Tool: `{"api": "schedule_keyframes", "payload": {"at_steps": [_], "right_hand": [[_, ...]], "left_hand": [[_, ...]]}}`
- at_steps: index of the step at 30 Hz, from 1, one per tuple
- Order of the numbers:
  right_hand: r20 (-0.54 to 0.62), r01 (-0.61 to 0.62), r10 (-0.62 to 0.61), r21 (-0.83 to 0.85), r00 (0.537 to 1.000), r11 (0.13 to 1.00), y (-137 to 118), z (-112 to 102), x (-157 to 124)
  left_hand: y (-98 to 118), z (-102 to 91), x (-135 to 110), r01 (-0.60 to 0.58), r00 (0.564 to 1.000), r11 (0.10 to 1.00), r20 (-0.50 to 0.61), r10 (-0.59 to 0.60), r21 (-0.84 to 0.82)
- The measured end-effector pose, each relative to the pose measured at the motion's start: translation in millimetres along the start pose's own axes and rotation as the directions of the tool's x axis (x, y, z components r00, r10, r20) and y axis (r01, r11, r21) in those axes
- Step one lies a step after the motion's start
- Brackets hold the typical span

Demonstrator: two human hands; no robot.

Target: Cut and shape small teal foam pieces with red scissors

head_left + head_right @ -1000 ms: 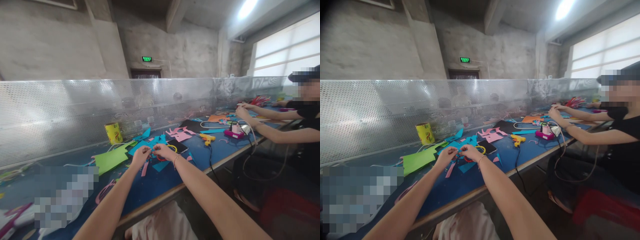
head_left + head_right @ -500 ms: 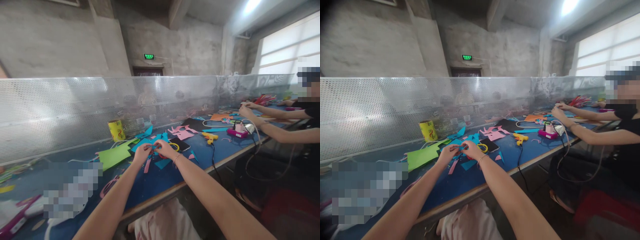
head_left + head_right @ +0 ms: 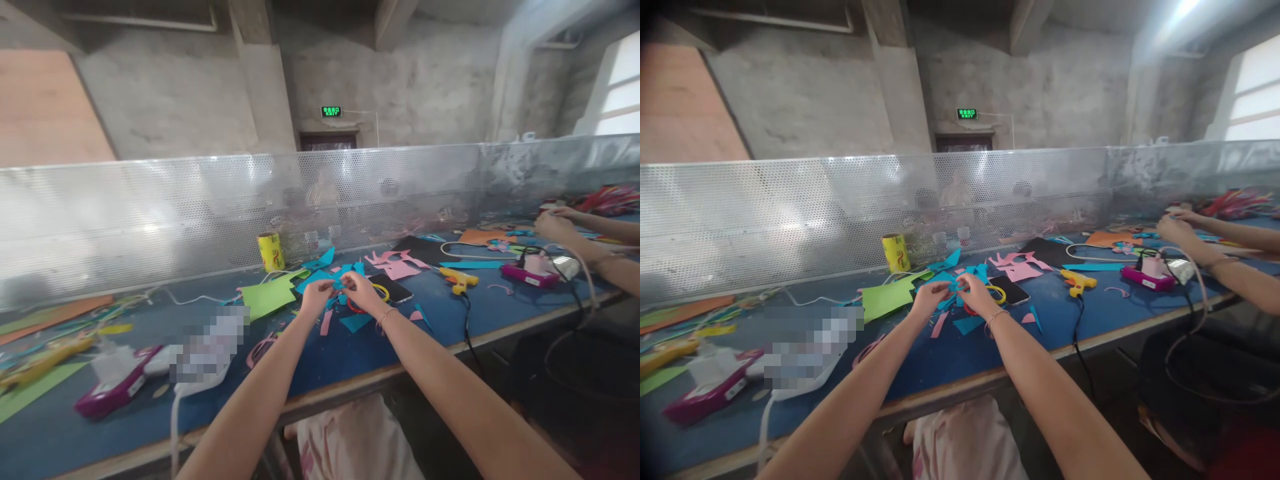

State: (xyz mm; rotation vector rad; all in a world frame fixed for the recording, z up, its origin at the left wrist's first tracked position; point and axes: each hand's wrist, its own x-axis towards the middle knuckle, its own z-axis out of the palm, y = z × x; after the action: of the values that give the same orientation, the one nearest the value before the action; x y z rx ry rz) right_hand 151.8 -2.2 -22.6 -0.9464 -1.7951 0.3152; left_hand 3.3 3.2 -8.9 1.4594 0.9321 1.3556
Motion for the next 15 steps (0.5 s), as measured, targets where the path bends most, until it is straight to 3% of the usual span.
{"api": "schedule_keyframes", "payload": {"at_steps": [5,15], "right_hand": [[-0.001,0.089,-0.089,-0.064,0.996,0.994,-2.8,-2.1,-0.8],[0.022,0.099,-0.097,-0.104,0.995,0.990,-6.2,-1.5,-2.1]], "left_hand": [[1.6,0.8,-3.1,0.020,1.000,0.999,-0.012,-0.021,-0.035],[2.8,-0.1,-2.7,-0.045,0.999,0.995,-0.003,0.046,0.088]]}}
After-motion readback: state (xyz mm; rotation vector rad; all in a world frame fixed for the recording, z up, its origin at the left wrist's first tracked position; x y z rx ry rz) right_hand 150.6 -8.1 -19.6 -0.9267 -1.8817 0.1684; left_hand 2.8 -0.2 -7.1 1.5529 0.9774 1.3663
